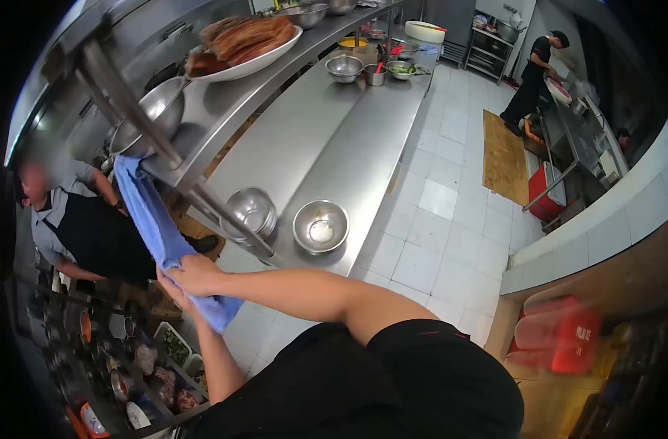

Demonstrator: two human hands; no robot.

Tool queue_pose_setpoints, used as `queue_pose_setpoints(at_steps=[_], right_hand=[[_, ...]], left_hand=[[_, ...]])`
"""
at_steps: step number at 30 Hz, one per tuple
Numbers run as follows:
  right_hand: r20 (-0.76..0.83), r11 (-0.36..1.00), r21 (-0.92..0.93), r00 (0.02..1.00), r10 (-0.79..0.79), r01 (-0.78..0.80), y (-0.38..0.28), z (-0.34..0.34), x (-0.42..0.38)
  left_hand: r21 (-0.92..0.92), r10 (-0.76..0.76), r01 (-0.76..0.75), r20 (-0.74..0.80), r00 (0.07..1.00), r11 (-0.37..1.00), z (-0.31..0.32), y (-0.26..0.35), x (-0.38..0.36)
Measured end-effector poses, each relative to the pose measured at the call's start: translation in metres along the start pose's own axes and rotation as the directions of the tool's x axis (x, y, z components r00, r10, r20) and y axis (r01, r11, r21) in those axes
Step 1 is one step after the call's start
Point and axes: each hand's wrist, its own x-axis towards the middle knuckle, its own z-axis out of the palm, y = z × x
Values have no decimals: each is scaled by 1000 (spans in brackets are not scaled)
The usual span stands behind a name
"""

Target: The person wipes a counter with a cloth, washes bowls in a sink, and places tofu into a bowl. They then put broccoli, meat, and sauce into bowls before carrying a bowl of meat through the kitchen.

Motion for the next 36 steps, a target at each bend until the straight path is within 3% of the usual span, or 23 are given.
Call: queue_pose_setpoints(at_steps=[2, 4, 5, 7, 9, 11, 14, 16, 18, 20, 22, 25, 26, 30, 32, 34, 35, 36], right_hand=[[67, 993, 92, 995, 74, -80, 10, -22, -12], [132, 976, 185, 987, 93, -117, 21, -52, -35], [124, 997, 68, 992, 24, -33, 33, -67, -53], [128, 977, -166, 985, -112, 132, 70, -99, -99], [234, 977, -142, 964, -126, 162, 100, -138, -146], [317, 997, -71, 947, 51, -30, 102, -188, -195], [344, 991, 7, 930, 125, -136, 148, -236, -242], [171, 992, -2, 977, 126, -127, 157, -267, -271], [41, 985, 46, 985, 166, -168, 170, -295, -294], [-58, 978, 100, 981, 187, -180, 181, -323, -315], [-229, 986, 100, 962, 151, -131, 197, -347, -336], [-375, 973, 128, 899, 226, -192, 221, -389, -372], [-320, 933, 215, 881, 348, -290, 218, -412, -384], [-450, 794, 505, 681, 577, -339, 273, -474, -437], [-564, 793, 522, 571, 597, -313, 338, -502, -472], [-727, 777, 323, 384, 569, -541, 423, -517, -529], [-806, 703, 122, 344, 482, -700, 465, -516, -572], [-828, 612, 150, 240, 507, -777, 512, -500, -626]], left_hand=[[57, 127, -128, 17, 992, 990, 23, 30, -18], [40, 113, -113, 8, 994, 993, 34, 48, -36], [23, 107, -107, 5, 994, 994, 39, 54, -44], [67, 58, -48, -155, 986, 997, 47, 61, -60], [217, 187, -135, -241, 952, 967, 75, 77, -70], [351, 337, -253, -200, 920, 901, 131, 105, -81], [172, 425, -421, 13, 905, 891, 233, 134, -108], [20, 385, -397, 202, 901, 918, 290, 132, -134], [8, 312, -346, 415, 855, 938, 342, 136, -164], [54, 303, -422, 615, 728, 905, 384, 142, -186], [15, 286, -423, 715, 638, 906, 424, 143, -202], [20, 208, -419, 846, 490, 908, 479, 127, -216], [36, 175, -419, 874, 454, 907, 498, 121, -221], [94, 39, -445, 959, 281, 891, 576, 84, -239], [102, -17, -466, 983, 183, 879, 617, 68, -247], [105, -72, -481, 994, 88, 870, 662, 53, -255], [108, -100, -489, 994, 41, 866, 685, 46, -258], [119, -148, -509, 989, -17, 853, 710, 42, -258]])
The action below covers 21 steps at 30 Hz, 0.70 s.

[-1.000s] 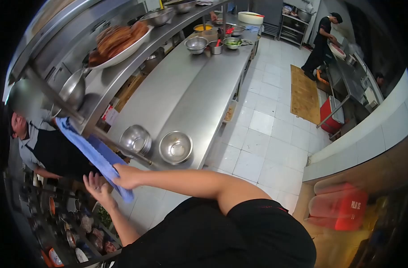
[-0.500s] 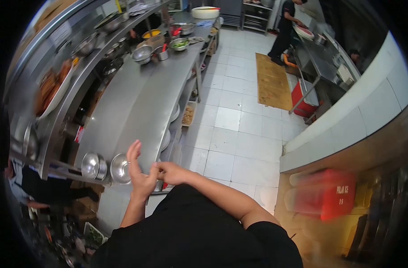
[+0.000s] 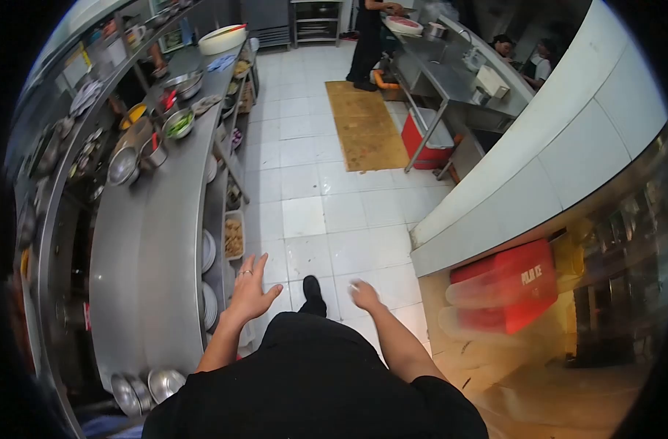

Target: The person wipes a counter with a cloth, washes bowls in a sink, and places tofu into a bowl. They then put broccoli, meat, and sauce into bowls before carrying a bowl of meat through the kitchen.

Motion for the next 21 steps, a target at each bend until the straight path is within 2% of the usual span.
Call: queue_pose_setpoints(at_steps=[1, 2, 3, 5, 6, 7, 8, 10, 11, 13, 15, 16, 17, 18, 20, 21], right_hand=[[46, 964, -214, 984, 169, -156, 80, 4, -15], [217, 754, -528, 796, 565, -391, 171, 20, -27], [367, 559, -679, 440, 820, -476, 152, -34, -44], [326, 575, -490, 473, 818, -656, 156, -98, -94], [337, 600, -295, 506, 794, -744, 154, -120, -109], [336, 600, -87, 544, 769, -795, 151, -137, -115], [235, 561, -79, 531, 814, -824, 159, -146, -113], [44, 473, -51, 471, 881, -879, 208, -134, -115], [41, 397, 181, 410, 911, -900, 195, -130, -110], [73, 194, 603, 295, 953, -774, 162, -110, -87], [233, 69, 622, 268, 935, -780, 136, -86, -49], [215, 432, 423, 552, 806, -796, 144, -68, -34], [295, 591, 282, 655, 696, -756, 145, -58, -17], [367, 741, 167, 739, 565, -650, 145, -49, 0], [501, 760, 103, 693, 518, -642, 129, -62, 46], [544, 777, 76, 679, 493, -625, 131, -68, 66]], left_hand=[[17, 14, -14, 28, 1000, 1000, -4, 1, 23], [35, 27, -28, 52, 998, 999, -8, 2, 45], [58, 39, -43, 74, 997, 997, -14, 3, 70], [-11, 68, -67, 42, 997, 998, -27, -4, 118], [-48, 78, -76, 30, 997, 996, -30, -8, 140], [-6, 80, -80, 16, 997, 997, -33, -12, 162], [36, 82, -82, 3, 997, 996, -34, -16, 185], [93, 111, -111, -1, 994, 990, -39, -15, 223], [88, 145, -146, 10, 989, 985, -41, -10, 240], [80, 212, -213, 20, 977, 974, -42, 4, 275], [64, 259, -262, 56, 964, 963, -41, 24, 307], [56, 278, -282, 71, 958, 958, -38, 33, 321], [49, 292, -297, 89, 952, 953, -35, 39, 334], [45, 306, -312, 103, 946, 949, -31, 45, 348], [56, 320, -328, 125, 939, 943, -22, 55, 379], [-3, 287, -289, 149, 946, 957, -15, 54, 396]])
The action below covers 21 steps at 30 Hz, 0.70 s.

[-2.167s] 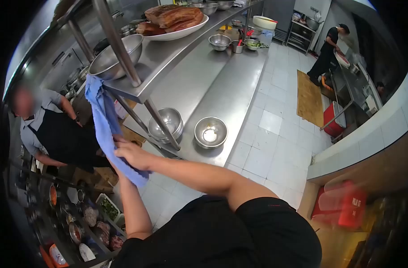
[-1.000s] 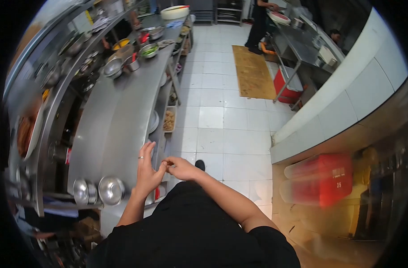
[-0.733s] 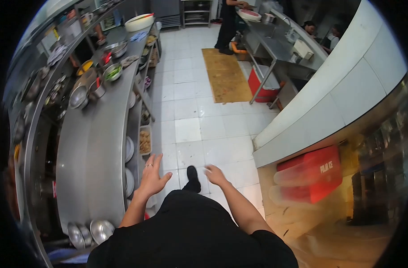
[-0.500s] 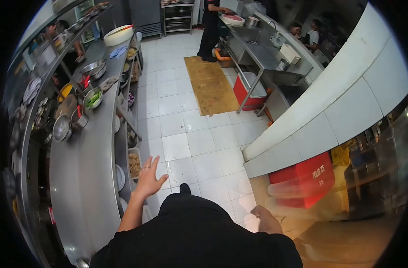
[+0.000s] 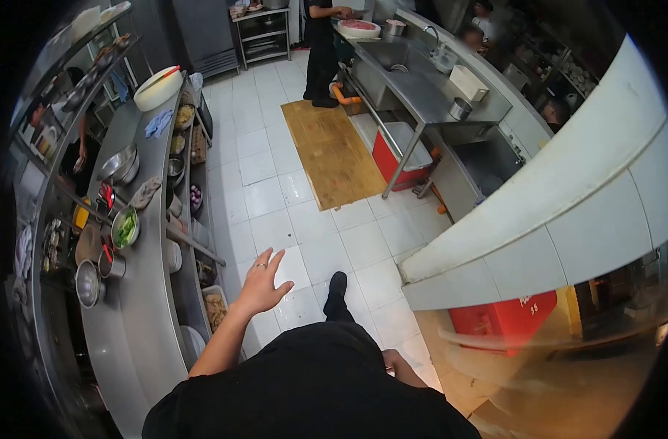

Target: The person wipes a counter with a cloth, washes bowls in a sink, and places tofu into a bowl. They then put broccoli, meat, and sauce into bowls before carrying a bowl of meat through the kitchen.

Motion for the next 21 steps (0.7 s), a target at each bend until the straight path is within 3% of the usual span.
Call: queue_pose_setpoints(at_steps=[2, 4, 7, 9, 11, 13, 15, 18, 21], right_hand=[[-10, 998, -59, 1000, -4, 4, 13, -35, 44], [-72, 994, -60, 994, 87, -92, 3, -81, 64], [-196, 992, 9, 973, 125, -126, -17, -166, 91], [-283, 891, 391, 892, 353, -229, -78, -221, 91], [-326, 954, 287, 927, 183, -87, -107, -286, 128], [-369, 978, 209, 926, 75, 4, -135, -335, 150], [-426, 984, 171, 904, 30, 48, -185, -369, 156], [-356, 956, 288, 933, 46, 62, -249, -393, 182], [-276, 988, 116, 959, -66, 101, -310, -398, 212]], left_hand=[[-128, -68, 73, 44, 997, 989, 20, -25, 37], [-249, -173, 171, 15, 985, 953, 68, -91, 68], [-157, -540, 547, 90, 837, 822, 155, -231, 40], [-14, -816, 834, 199, 543, 551, 184, -288, -17], [113, -893, 942, 370, 255, 316, 160, -276, -60], [153, -886, 965, 447, 123, 211, 148, -248, -77], [150, -869, 971, 487, 92, 187, 151, -225, -77], [111, -840, 971, 528, 125, 214, 161, -190, -46], [53, -826, 958, 522, 214, 282, 164, -165, 16]])
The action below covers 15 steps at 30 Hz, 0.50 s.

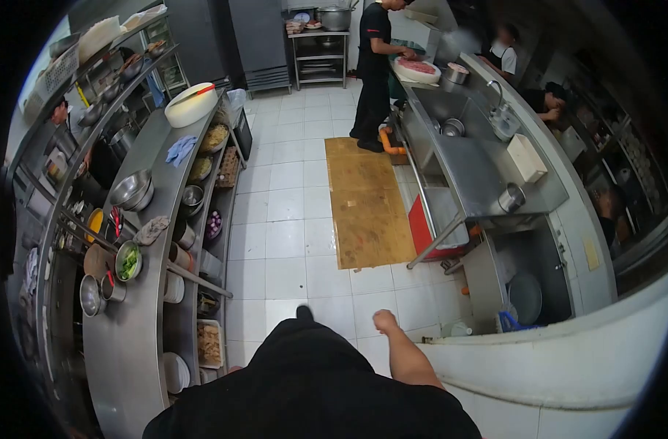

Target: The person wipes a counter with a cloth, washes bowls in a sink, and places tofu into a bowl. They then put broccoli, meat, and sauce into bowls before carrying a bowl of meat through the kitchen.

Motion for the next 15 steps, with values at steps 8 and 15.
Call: queue_pose_setpoints(at_steps=[8, 15], right_hand=[[317, 867, -287, 895, -315, 407, -70, 14, 62], [180, 643, -764, 975, 130, 55, 0, -108, 143]], left_hand=[[-310, 71, -115, -151, 986, 944, -61, 117, 122], [-371, -51, 53, 16, 999, 927, -186, 262, 171]])
